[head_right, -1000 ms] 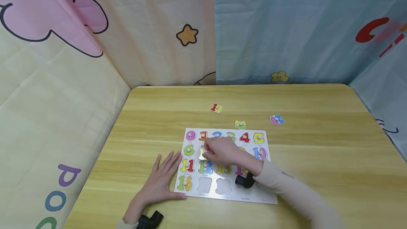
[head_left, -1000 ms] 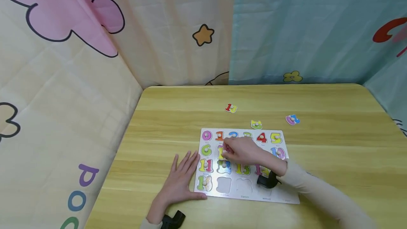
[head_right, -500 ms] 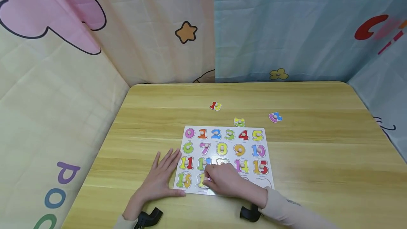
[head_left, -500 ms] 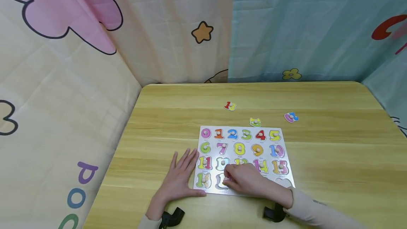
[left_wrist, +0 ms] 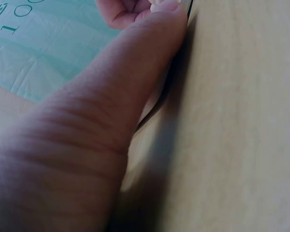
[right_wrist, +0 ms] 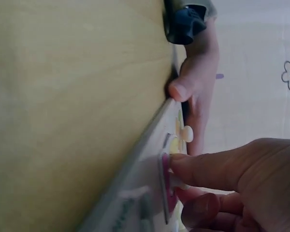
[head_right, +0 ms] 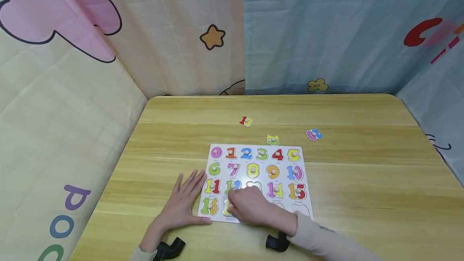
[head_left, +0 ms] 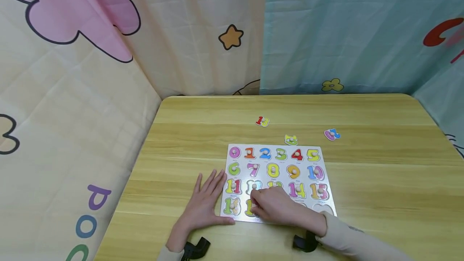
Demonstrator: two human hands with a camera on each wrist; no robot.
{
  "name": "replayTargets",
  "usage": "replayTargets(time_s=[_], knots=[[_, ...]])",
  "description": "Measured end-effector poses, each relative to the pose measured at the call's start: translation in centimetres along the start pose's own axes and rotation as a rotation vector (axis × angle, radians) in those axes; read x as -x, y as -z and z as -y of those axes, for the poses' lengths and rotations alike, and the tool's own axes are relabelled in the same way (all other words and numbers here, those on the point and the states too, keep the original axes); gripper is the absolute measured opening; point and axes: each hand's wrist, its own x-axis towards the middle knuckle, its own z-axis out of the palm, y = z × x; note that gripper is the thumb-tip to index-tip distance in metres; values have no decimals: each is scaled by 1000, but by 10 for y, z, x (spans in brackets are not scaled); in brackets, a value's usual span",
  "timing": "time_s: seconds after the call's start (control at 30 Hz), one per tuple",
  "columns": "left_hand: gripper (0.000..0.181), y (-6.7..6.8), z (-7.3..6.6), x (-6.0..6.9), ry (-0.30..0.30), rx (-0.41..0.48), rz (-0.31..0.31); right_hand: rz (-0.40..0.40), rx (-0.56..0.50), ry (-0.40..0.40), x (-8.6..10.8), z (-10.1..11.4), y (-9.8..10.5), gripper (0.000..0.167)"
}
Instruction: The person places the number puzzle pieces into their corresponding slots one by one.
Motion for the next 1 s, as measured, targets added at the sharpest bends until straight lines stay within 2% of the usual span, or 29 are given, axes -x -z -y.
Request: replayTargets(time_s=[0.2,0.37,0.57,1.0], knots=[[123,-3,0,1,-3,20,2,53,-14,26,-4,-2,5,23],[123,-3,0,-1,-7,4,7,94,-10,14,-6,-3,6,25],[123,3,1,-3,-3,10,21,85,37,14,-8,-2,8,28],[123,3,0,-1,8,12,27,89,-37,-59,-2,-2,5,25]])
